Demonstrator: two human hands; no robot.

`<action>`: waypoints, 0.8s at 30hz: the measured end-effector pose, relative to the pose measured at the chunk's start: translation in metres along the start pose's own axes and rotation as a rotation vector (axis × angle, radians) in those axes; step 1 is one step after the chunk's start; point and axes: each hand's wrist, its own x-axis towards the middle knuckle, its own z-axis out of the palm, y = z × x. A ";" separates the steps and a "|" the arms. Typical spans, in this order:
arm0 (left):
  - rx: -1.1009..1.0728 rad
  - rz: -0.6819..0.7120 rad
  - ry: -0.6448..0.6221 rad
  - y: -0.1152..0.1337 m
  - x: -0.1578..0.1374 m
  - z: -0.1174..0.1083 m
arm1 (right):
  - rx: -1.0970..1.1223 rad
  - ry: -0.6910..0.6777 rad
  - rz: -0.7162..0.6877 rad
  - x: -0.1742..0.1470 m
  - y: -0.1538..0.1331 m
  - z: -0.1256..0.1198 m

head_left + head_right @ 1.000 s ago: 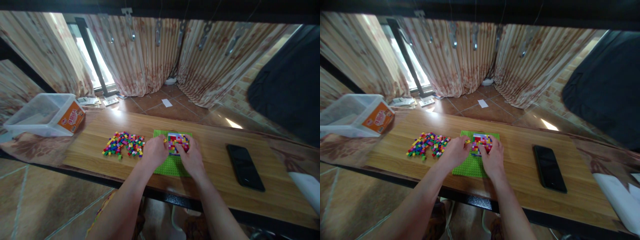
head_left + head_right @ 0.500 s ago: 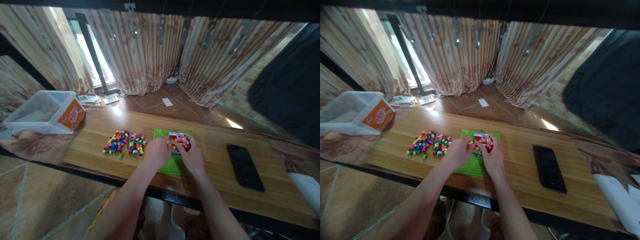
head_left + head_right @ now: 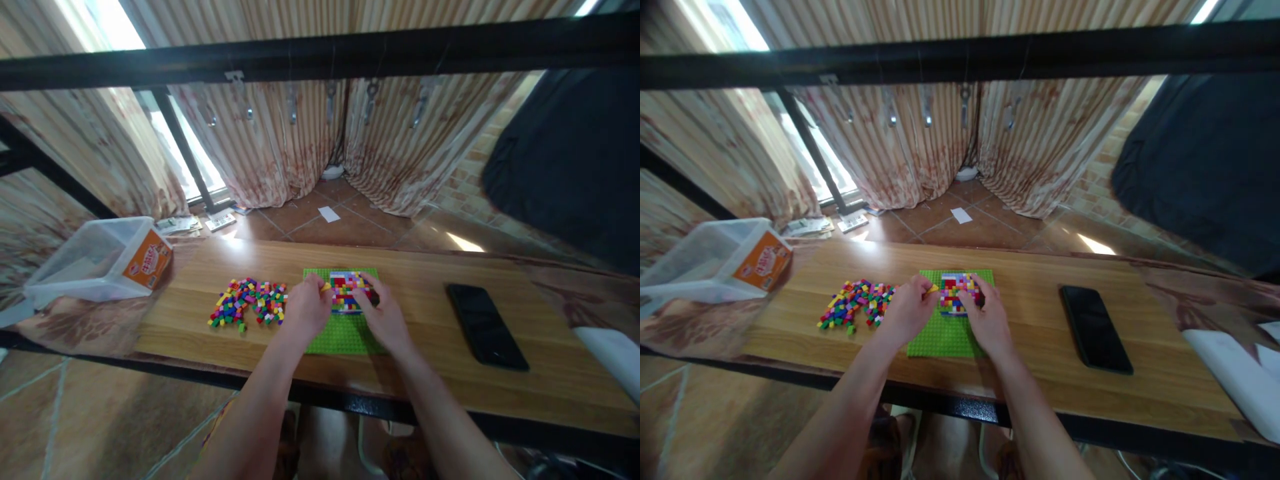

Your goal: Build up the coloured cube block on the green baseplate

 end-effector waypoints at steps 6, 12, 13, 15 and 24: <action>-0.219 0.177 -0.013 0.002 -0.003 -0.001 | 0.156 0.142 0.037 0.000 -0.015 -0.028; -0.343 0.288 -0.059 0.010 -0.009 0.002 | 0.084 -0.143 -0.173 -0.012 -0.039 -0.021; -0.378 0.308 -0.066 0.011 -0.010 0.003 | 0.056 -0.155 -0.190 -0.014 -0.041 -0.019; -0.435 0.324 -0.082 0.011 -0.012 0.004 | 0.016 -0.144 -0.193 -0.015 -0.043 -0.018; -0.324 0.172 0.074 0.007 -0.008 0.002 | 0.003 -0.012 -0.139 -0.001 -0.020 -0.058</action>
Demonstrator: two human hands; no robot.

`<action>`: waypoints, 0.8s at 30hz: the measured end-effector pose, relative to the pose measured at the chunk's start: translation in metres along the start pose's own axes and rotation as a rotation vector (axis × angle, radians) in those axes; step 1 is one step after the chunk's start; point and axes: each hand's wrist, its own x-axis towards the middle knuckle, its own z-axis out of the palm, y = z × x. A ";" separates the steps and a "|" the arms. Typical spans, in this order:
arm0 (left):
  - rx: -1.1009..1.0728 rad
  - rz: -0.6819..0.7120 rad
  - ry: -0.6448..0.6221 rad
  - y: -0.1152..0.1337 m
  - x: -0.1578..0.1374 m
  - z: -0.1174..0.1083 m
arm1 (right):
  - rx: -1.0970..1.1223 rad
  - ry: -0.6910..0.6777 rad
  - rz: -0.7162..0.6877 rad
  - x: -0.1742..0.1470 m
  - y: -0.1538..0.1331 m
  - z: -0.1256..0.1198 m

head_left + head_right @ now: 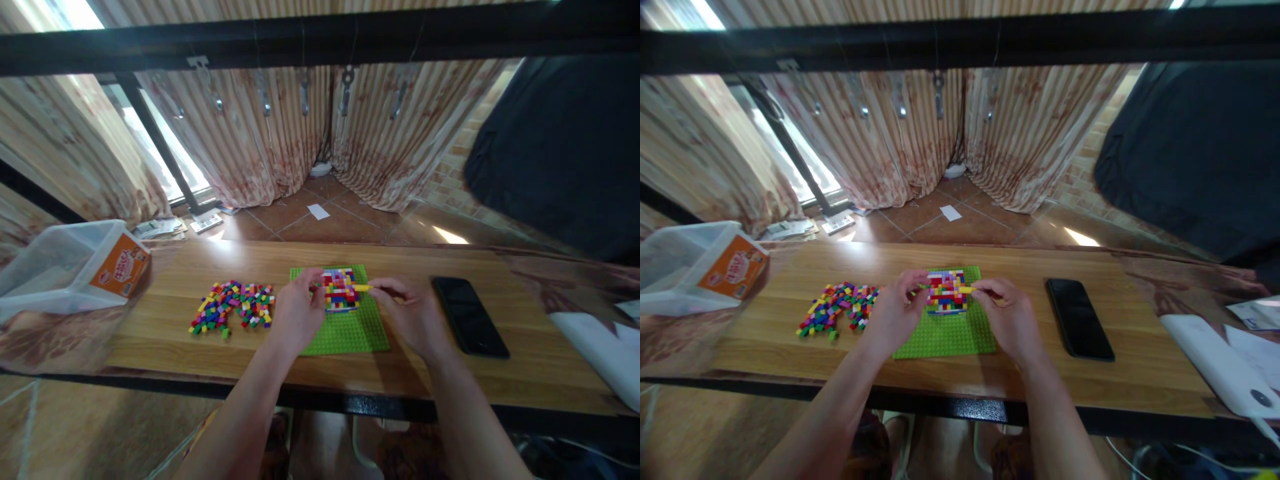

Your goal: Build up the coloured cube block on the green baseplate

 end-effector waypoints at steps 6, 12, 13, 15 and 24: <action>0.216 0.034 0.039 -0.005 0.003 0.004 | 0.007 -0.154 0.040 0.002 0.011 -0.007; 0.246 -0.022 -0.068 -0.003 0.001 0.010 | -0.008 -0.221 0.066 0.000 0.010 0.004; 0.239 -0.024 -0.082 -0.003 0.001 0.010 | -0.026 -0.228 0.060 0.000 0.011 0.005; 0.225 -0.018 -0.097 -0.003 0.001 0.011 | -0.069 -0.229 0.052 -0.001 0.013 0.007; 0.226 -0.014 -0.086 -0.002 0.001 0.018 | -0.125 -0.186 0.046 -0.002 0.013 0.012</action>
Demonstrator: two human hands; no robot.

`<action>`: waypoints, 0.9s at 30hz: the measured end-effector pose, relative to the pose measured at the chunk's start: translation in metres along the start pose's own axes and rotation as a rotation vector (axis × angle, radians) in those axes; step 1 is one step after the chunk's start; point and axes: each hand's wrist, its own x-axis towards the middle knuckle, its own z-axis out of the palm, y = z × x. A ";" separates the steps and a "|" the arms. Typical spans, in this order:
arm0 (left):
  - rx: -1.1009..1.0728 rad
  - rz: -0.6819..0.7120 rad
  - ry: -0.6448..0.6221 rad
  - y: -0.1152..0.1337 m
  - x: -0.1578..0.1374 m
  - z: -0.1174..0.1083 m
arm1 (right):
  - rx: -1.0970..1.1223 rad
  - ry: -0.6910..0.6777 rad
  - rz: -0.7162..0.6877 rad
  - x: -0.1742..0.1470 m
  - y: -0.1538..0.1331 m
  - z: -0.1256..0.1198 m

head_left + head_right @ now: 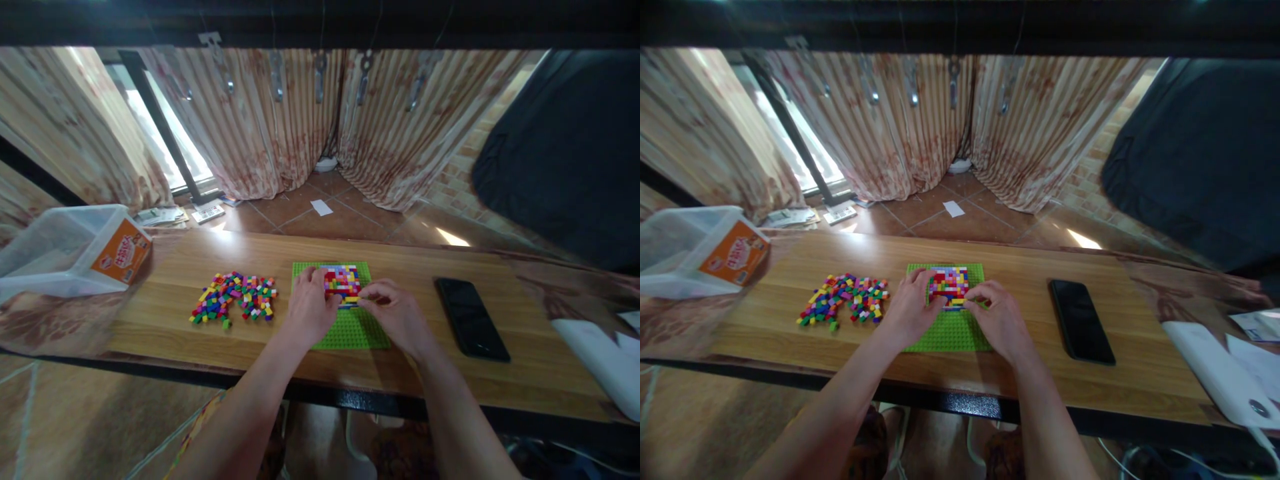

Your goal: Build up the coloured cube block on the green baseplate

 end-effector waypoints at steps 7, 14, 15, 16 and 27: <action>0.038 -0.006 0.029 0.004 0.003 0.007 | 0.032 -0.005 0.038 0.001 -0.001 -0.001; 0.020 0.013 0.049 0.003 0.007 0.011 | 0.092 0.004 0.087 0.001 -0.001 0.000; 0.014 0.011 0.049 0.003 0.007 0.010 | 0.104 0.008 0.091 0.001 -0.001 0.000; 0.005 0.009 0.047 0.004 0.007 0.010 | 0.114 0.012 0.093 0.001 -0.001 0.000; -0.140 -0.061 0.061 0.008 0.008 0.011 | 0.163 0.039 0.149 0.000 -0.004 0.002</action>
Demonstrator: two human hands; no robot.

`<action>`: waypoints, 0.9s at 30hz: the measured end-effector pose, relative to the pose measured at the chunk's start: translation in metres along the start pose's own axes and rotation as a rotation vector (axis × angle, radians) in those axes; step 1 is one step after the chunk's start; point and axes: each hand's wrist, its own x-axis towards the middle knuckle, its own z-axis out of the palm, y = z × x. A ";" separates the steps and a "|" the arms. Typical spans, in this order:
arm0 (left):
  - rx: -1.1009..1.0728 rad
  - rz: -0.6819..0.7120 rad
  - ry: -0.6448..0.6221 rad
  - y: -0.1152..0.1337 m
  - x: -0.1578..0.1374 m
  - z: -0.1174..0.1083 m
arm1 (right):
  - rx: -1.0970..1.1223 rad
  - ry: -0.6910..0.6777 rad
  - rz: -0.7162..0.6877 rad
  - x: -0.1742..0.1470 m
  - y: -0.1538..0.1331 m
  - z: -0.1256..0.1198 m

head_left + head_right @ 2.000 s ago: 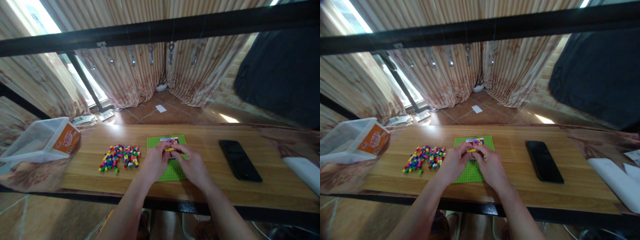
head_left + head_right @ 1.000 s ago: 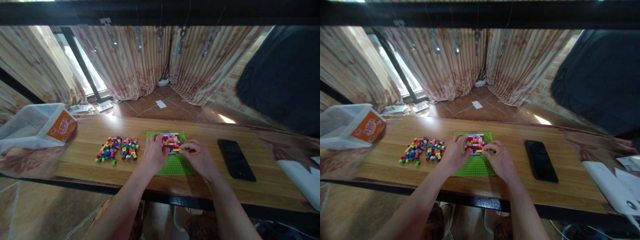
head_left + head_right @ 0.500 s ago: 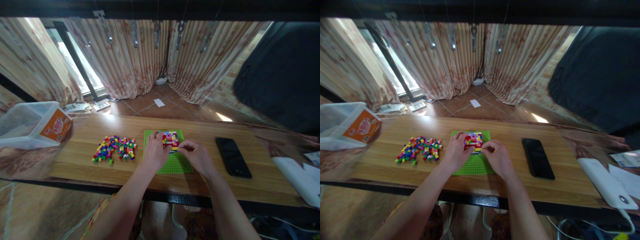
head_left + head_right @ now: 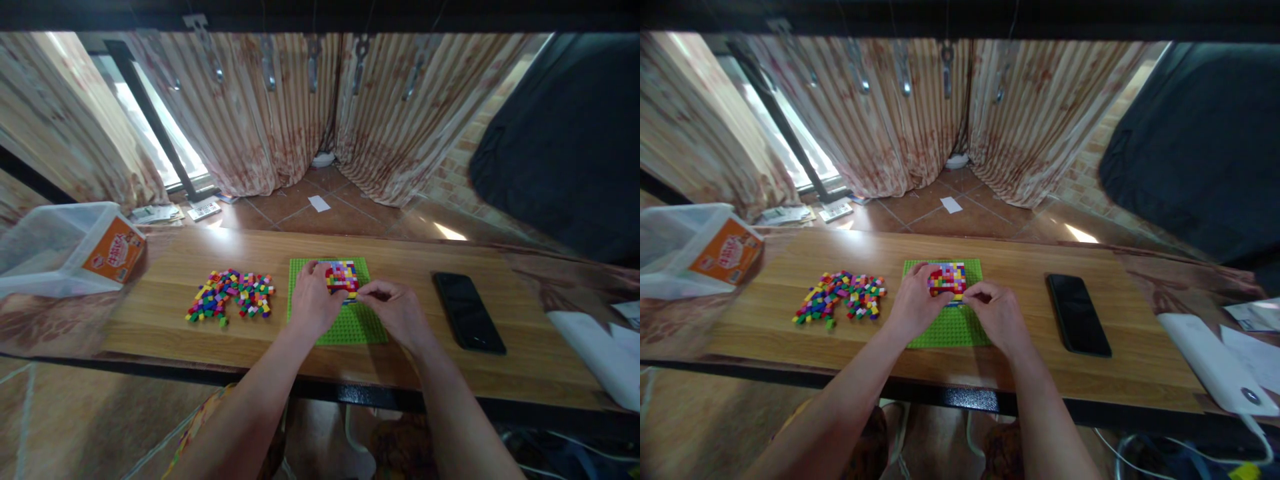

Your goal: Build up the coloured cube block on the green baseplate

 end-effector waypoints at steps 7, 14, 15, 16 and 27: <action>-0.062 -0.043 0.020 0.002 -0.001 0.004 | -0.027 0.010 -0.027 -0.001 0.003 0.002; -0.179 -0.026 0.013 -0.011 0.002 0.004 | 0.045 -0.016 -0.041 0.005 0.012 -0.007; -0.217 -0.053 0.015 -0.014 0.004 0.005 | 0.054 0.027 -0.032 0.007 0.014 -0.007; -0.251 -0.090 0.010 -0.016 0.006 0.006 | 0.061 0.068 -0.021 0.008 0.017 -0.007; -0.263 -0.110 -0.120 -0.008 0.008 0.012 | -0.195 0.057 -0.005 0.007 0.015 0.008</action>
